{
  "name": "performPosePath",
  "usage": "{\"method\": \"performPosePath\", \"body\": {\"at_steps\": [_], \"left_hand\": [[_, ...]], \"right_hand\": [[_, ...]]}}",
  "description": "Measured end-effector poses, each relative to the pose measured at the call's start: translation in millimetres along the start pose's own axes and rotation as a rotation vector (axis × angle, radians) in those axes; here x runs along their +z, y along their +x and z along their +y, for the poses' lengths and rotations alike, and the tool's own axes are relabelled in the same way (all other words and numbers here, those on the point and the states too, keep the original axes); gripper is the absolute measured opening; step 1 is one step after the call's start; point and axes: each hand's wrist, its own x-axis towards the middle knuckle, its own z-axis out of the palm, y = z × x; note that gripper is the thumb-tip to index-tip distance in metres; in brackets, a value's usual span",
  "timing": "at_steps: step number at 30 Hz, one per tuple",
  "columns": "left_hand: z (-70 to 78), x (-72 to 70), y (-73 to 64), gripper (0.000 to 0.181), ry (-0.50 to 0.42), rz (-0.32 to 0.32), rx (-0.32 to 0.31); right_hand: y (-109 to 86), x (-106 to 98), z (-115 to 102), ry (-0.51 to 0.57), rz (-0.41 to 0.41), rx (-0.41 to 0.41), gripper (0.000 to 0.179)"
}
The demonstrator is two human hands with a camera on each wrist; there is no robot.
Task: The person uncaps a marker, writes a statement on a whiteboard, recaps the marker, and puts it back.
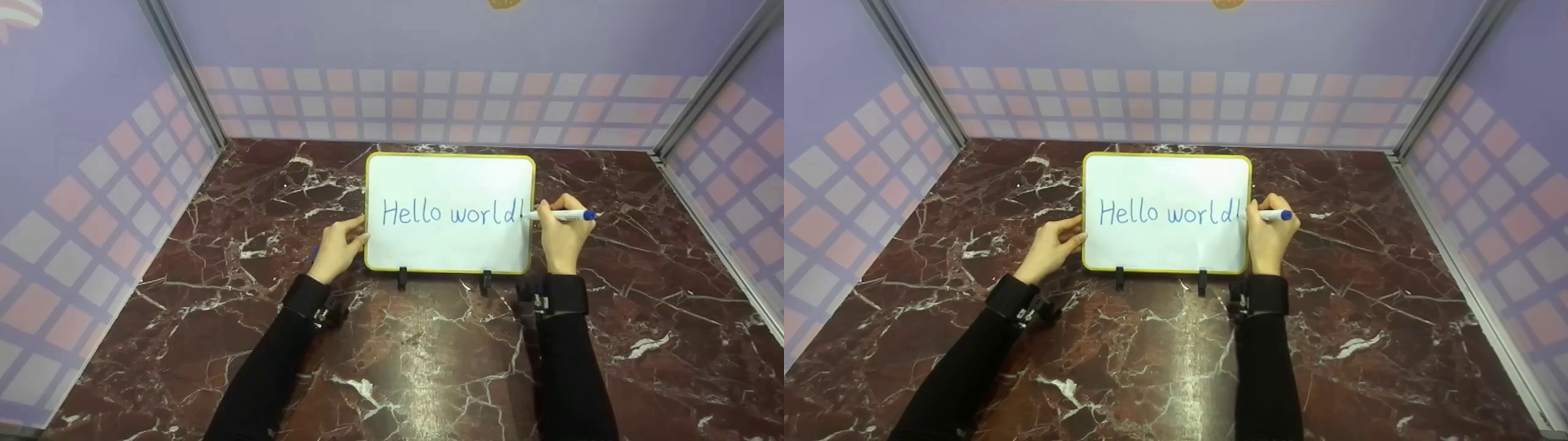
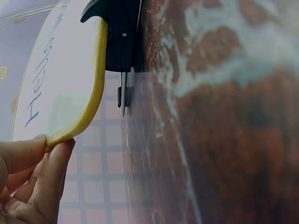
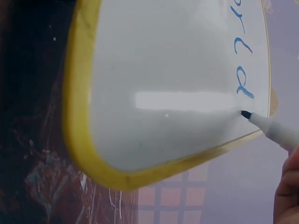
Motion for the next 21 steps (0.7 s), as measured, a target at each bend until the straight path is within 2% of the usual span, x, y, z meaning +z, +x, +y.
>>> {"method": "performPosePath", "body": {"at_steps": [12, 21], "left_hand": [[-1.8, 1.1, 1.6, 0.045, 0.014, 0.022, 0.012], [-1.4, 1.3, 2.6, 0.046, 0.030, 0.026, 0.022]], "right_hand": [[2.1, -3.1, -1.6, -0.066, -0.010, 0.013, 0.031], [-0.7, 2.3, -2.3, -0.078, 0.010, -0.026, 0.036]]}}
